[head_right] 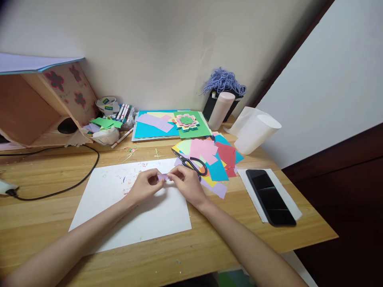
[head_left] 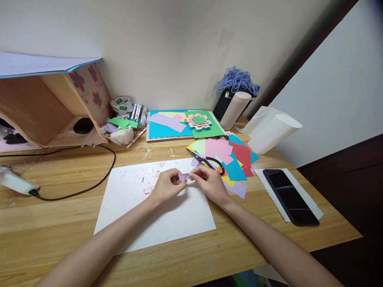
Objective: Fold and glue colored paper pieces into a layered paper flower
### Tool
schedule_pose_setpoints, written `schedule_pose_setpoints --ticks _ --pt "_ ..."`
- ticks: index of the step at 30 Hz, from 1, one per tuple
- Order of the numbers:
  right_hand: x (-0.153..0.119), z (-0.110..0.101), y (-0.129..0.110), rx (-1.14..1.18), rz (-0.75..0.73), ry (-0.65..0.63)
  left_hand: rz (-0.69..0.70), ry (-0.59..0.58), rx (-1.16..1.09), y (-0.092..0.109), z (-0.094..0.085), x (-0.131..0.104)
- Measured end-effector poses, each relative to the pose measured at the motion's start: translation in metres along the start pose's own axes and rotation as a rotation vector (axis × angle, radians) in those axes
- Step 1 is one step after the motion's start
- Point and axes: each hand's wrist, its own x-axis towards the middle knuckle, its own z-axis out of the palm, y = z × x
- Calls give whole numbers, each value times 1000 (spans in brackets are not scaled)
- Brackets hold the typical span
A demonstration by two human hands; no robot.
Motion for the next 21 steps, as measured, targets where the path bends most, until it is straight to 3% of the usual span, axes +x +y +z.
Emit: schedule_pose_setpoints --ticks 11,17,21 --pt "8 -12 4 63 49 126 -92 57 -193 -1 -7 0" --pt "4 -4 3 141 56 -45 -62 -33 -170 4 -9 0" --pt "2 2 5 214 128 -110 -47 -11 -194 0 -7 0"
